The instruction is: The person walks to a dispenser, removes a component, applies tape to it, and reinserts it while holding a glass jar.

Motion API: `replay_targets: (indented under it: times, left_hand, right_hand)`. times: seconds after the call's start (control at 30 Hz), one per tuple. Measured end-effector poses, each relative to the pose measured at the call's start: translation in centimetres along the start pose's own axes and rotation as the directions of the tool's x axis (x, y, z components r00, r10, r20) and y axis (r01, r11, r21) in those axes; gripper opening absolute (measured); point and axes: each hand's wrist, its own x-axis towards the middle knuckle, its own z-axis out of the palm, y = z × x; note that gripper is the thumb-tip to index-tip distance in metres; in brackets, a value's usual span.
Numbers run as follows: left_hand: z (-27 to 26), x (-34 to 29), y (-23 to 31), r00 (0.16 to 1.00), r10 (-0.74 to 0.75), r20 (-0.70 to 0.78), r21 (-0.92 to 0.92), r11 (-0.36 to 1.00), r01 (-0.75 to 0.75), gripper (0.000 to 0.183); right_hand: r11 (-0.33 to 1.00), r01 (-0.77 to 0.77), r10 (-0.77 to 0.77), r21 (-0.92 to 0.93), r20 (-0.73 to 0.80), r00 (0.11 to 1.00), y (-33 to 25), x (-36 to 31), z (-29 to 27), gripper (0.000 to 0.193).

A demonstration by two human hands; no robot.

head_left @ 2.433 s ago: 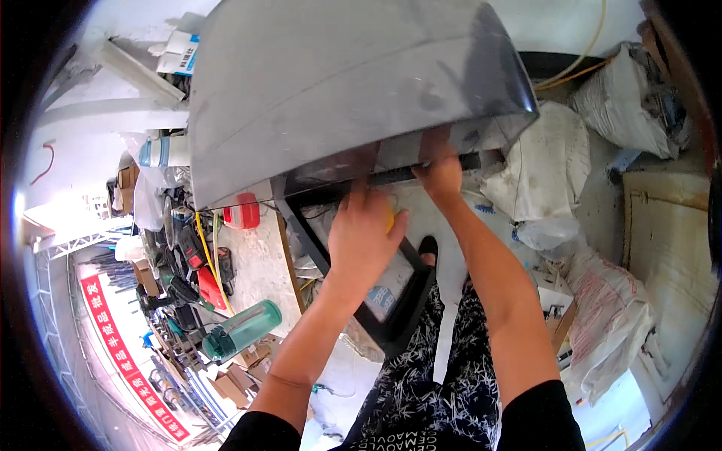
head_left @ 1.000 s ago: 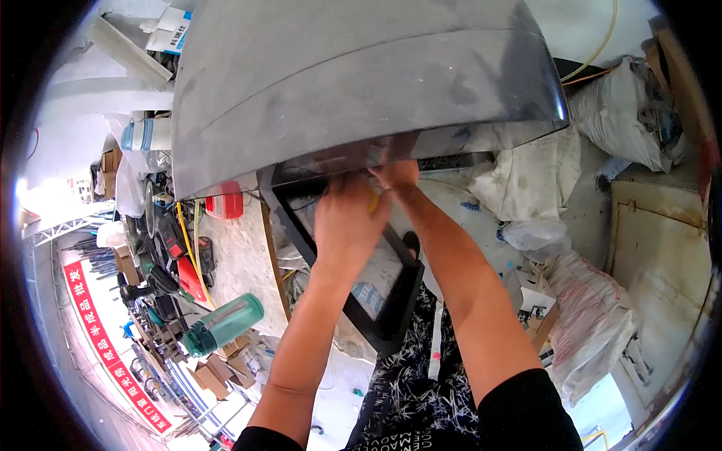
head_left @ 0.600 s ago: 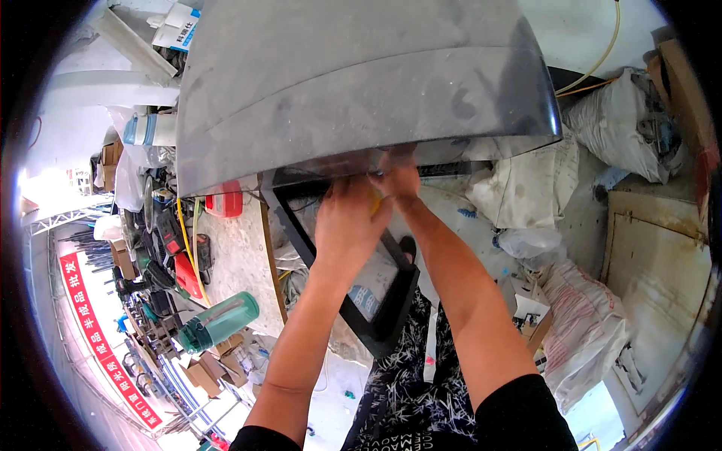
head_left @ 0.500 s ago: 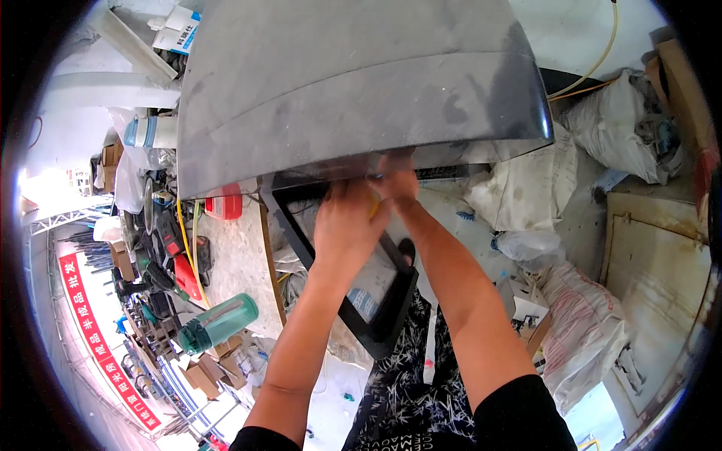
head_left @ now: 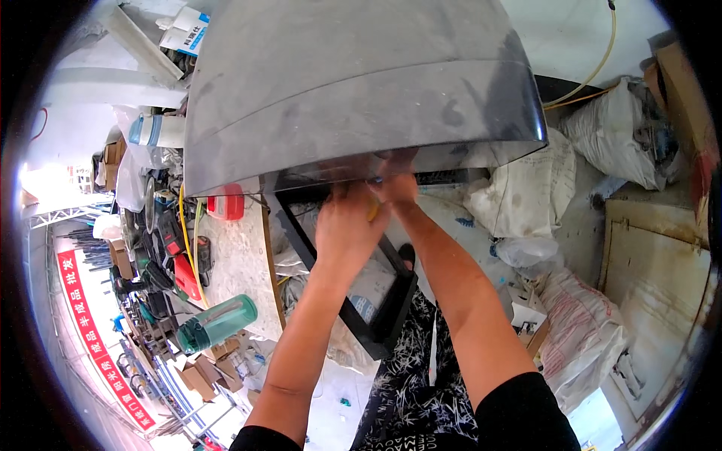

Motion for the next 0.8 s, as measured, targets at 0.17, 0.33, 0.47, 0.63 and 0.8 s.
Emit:
replay_targets:
  times: [0.17,0.33,0.47,0.63,0.8]
  left_hand:
    - [0.0,0.1,0.4,1.0,-0.01,0.028,-0.003,1.0,0.01,0.032]
    - [0.2,0.1,0.2,1.0,-0.01,0.009,0.007,1.0,0.01,0.031]
    - [0.2,0.2,0.2,1.0,0.018,-0.001,0.012,1.0,-0.018,0.031]
    - [0.3,0.4,0.6,1.0,-0.007,-0.007,0.01,1.0,0.007,0.031]
    - [0.3,0.3,0.6,1.0,-0.009,-0.014,-0.001,1.0,0.009,0.032]
  right_hand:
    - [0.995,0.019,-0.01,0.095,-0.096,0.995,0.7,0.2,0.5,0.087]
    - [0.983,0.03,-0.018,0.182,-0.069,0.997,1.0,0.5,1.1,0.091]
    - [0.993,0.043,-0.032,0.11,-0.1,0.994,0.7,0.1,1.2,0.092]
    - [0.992,0.009,0.005,0.125,-0.112,0.994,0.7,0.2,0.9,0.091]
    - [0.956,-0.063,0.084,0.286,-0.062,0.994,0.3,-0.4,0.2,0.069]
